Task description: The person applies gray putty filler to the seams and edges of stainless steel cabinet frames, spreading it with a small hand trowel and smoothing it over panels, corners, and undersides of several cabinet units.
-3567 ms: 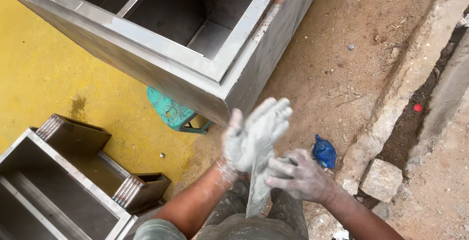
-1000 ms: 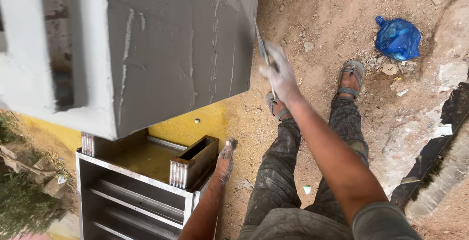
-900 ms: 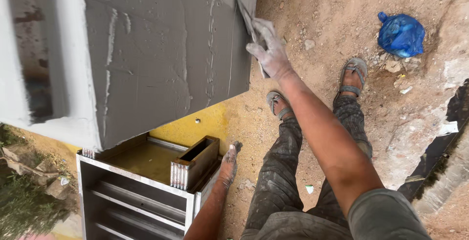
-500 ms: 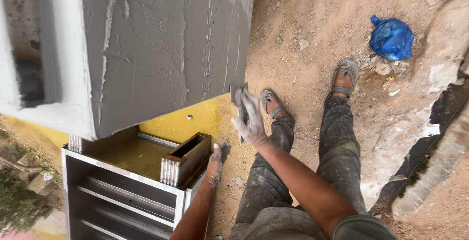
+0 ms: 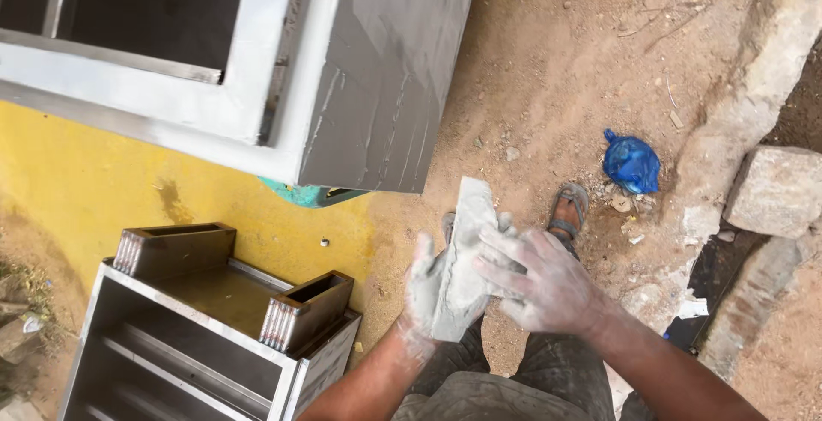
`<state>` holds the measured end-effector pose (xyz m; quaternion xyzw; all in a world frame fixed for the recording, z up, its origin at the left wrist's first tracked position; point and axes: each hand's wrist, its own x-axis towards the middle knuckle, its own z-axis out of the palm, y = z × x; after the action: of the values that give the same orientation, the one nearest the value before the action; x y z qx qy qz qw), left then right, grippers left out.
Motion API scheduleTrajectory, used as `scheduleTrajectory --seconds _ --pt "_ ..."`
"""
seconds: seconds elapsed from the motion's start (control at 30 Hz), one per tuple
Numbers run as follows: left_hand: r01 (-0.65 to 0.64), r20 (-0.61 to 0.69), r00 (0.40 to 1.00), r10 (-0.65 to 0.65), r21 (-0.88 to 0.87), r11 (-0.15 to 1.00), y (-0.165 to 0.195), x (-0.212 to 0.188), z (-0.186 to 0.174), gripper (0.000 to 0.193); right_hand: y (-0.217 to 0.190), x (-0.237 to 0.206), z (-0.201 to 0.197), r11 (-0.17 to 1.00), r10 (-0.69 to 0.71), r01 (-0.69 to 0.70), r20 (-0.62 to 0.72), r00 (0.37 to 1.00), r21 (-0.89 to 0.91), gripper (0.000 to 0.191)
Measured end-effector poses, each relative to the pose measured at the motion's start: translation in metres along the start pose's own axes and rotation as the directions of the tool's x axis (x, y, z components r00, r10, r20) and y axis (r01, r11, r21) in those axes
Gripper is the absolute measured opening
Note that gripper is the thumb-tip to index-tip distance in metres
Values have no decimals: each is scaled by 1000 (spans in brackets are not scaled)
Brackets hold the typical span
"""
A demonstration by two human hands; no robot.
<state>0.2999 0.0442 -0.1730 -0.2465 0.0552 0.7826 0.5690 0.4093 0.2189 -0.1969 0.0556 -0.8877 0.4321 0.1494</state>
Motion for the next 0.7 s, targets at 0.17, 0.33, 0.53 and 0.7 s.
scheduleTrajectory --seconds 0.17,0.33,0.53,0.7 --pt "-133 16 990 139 420 898 17 28 68 95 -11 -21 15 966 -245 247 -41 969 74 65" --pt "-386 448 883 140 525 758 74 -41 130 98 10 36 13 999 34 -28 230 973 -28 68" --pt "-182 139 982 128 883 433 80 -99 66 109 61 230 -77 709 523 -434 -2 852 556 69" --pt "-8 -363 859 361 695 719 70 -178 -22 98 65 274 -94 391 604 -471 166 779 791 68"
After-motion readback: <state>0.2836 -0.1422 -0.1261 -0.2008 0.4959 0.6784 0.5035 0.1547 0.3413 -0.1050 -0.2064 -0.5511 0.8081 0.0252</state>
